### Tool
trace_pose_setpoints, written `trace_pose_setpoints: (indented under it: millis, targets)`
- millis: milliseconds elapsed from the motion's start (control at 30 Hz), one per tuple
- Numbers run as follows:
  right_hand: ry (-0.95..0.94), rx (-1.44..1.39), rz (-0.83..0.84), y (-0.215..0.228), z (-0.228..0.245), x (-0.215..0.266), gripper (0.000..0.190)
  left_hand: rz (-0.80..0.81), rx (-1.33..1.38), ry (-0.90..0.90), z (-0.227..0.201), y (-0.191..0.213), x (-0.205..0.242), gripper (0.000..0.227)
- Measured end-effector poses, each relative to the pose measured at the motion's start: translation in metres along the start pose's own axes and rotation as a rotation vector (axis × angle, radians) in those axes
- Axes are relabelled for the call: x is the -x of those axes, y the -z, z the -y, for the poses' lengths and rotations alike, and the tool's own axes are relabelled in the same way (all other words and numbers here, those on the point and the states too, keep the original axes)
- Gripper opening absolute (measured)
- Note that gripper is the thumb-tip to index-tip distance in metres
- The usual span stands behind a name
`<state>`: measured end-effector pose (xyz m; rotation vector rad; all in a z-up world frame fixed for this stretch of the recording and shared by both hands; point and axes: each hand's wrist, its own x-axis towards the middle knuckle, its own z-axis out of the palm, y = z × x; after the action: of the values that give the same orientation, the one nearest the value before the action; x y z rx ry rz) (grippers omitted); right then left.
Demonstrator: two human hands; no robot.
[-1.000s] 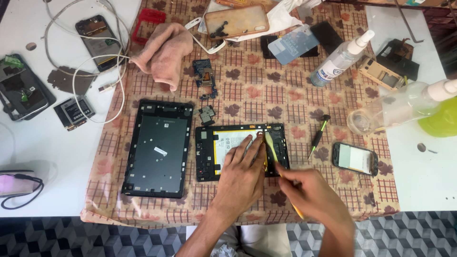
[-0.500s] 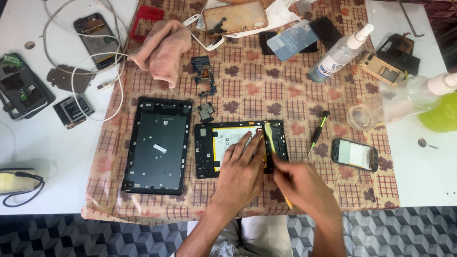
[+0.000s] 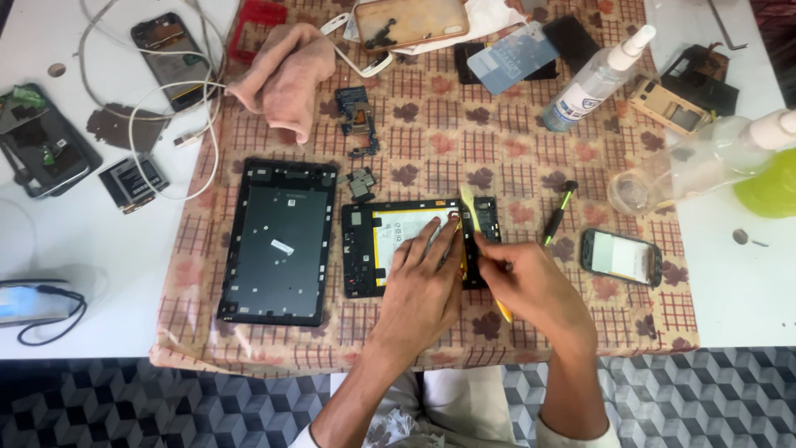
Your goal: The person cleans the interior of a disassembled tablet using a toothbrush and a screwdriver. They scrub the battery area and surrounding components while occasionally adjusting the device's position on the table.
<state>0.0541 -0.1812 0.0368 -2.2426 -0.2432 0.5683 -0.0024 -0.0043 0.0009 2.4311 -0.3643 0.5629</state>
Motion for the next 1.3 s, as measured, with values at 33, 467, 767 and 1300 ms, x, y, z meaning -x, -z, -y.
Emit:
trace_pose_setpoints:
  millis: [33,467,767,1300]
  targets:
    - [0.052,-0.028,-0.025,-0.001,0.002,-0.002,0.045,-0.001,-0.003,0.001,0.000,0.000,0.000,0.048]
    - [-0.098,-0.058,0.210,0.005,-0.034,0.086,0.055,0.009,-0.005,-0.010,0.005,-0.004,0.001,0.050]
    - [0.092,-0.017,-0.051,0.002,-0.006,0.012,0.045,-0.005,-0.013,-0.009,0.001,-0.001,0.000,0.050]
    - [0.135,-0.094,-0.067,-0.004,-0.042,0.039,0.046,-0.006,0.010,-0.005,0.003,-0.001,0.001,0.050]
